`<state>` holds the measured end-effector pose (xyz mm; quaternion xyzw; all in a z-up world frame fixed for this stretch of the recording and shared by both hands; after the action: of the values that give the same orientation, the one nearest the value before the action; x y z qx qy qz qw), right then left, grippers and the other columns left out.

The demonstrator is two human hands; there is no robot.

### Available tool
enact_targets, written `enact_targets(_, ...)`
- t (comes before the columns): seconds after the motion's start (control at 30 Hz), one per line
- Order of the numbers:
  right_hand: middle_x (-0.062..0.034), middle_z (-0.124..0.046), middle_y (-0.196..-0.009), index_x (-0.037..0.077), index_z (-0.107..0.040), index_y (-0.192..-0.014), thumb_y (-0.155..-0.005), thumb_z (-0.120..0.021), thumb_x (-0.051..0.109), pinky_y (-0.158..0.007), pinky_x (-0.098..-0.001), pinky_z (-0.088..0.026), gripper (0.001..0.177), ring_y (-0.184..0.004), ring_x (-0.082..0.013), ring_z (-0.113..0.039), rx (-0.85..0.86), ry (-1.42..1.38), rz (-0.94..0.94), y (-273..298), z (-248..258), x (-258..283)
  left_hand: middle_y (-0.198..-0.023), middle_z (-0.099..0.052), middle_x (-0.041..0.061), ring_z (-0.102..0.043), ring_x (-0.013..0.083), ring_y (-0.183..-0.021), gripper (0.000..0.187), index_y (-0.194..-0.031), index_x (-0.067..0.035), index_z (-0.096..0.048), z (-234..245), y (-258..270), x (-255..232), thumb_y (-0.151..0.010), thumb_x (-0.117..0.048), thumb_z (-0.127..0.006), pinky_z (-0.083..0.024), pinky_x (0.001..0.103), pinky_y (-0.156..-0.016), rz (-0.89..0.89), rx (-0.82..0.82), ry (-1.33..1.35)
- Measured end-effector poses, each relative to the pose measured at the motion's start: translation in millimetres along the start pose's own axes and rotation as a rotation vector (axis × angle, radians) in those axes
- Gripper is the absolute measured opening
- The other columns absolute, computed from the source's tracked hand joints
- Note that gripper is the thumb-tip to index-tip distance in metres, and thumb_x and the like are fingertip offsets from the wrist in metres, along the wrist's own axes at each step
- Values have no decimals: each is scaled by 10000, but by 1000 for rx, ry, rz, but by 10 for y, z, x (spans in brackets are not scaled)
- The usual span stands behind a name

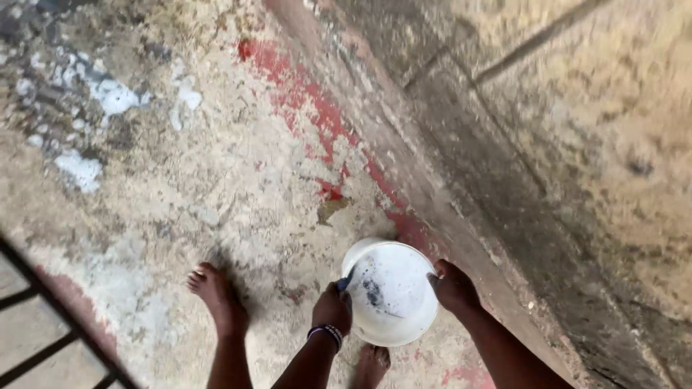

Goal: The recorder is scrubbing a balcony floor with soapy water and a cloth, then rinsing it.

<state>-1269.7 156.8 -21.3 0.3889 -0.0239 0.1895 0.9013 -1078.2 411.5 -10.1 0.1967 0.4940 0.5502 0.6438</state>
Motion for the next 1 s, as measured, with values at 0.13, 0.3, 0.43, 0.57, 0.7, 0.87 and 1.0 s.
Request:
enact_targets(0.13, -135, -623, -1040, 72, -589, -1108, -842, -717, 270, -768, -451, -531, 355, -884, -299, -668, -273, -201, 111, 660, 156, 181, -1142, -705, 186, -677, 406, -1033, 353, -1226, -161, -632, -23, 445, -11, -994, -388, -493, -543, 513, -883, -89, -22, -37)
enact_targets(0.3, -139, -719, -1007, 98, -616, -1132, -881, -723, 229, -871, -424, -583, 303, -956, -283, -719, -141, -405, -20, 1049, -324, 565, -1181, -692, 138, -693, 380, -973, 372, -1149, -174, -661, 109, 283, 400, -1017, -441, -438, -558, 495, -847, -112, -34, -219)
enact_targets(0.43, -238, -660, -1187, 42, -633, -1237, -846, -732, 267, -936, -502, -511, 462, -1115, -413, -619, -120, -144, 397, 847, -1142, 599, -1176, -659, 264, -576, 459, -1122, 499, -1150, 14, -632, -295, -634, 2890, -1077, -397, -360, -425, 560, -1012, 92, -648, -117)
enact_targets(0.57, -194, -671, -1135, 58, -623, -1237, -918, -734, 440, -896, -497, -510, 510, -1038, -386, -642, 91, 110, 208, 616, -1568, 630, -1222, -624, 318, -523, 488, -1144, 580, -1208, 70, -629, -411, -782, 3542, -1102, -399, -306, -357, 603, -1026, 153, -760, -2)
enact_targets(0.7, -206, -693, -1081, 27, -644, -1235, -925, -743, 387, -829, -460, -544, 485, -955, -367, -677, -80, 1, 348, 985, -1539, 430, -1293, -624, 303, -506, 476, -1214, 618, -1208, 58, -656, -69, -234, 2701, -1060, -466, -363, -354, 571, -1094, 197, -751, 164)
enact_targets(0.87, -207, -726, -1024, -11, -683, -1227, -946, -720, 385, -752, -419, -570, 487, -857, -327, -702, -271, -236, 332, 662, -1012, 182, -1316, -628, 274, -496, 474, -1257, 623, -1270, 17, -662, -287, -639, 3187, -1088, -490, -349, -338, 573, -1136, 185, -714, -15)
enact_targets(1.0, -185, -746, -1018, -25, -717, -1215, -975, -649, 485, -734, -415, -557, 568, -830, -288, -679, -88, -567, -58, 650, -998, 29, -1321, -601, 303, -490, 483, -1218, 592, -1240, 35, -665, -109, -189, 2650, -1080, -463, -390, -355, 566, -1086, 328, -678, 209)
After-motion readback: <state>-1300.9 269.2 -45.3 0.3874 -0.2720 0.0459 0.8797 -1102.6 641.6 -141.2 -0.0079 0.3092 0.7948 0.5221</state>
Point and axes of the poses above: each hand's wrist, its own y-axis away from the middle knuckle, its own z-axis out of the back of the hand, x = y × z, the point moved 1 cm from there along -y, towards the middle knuckle
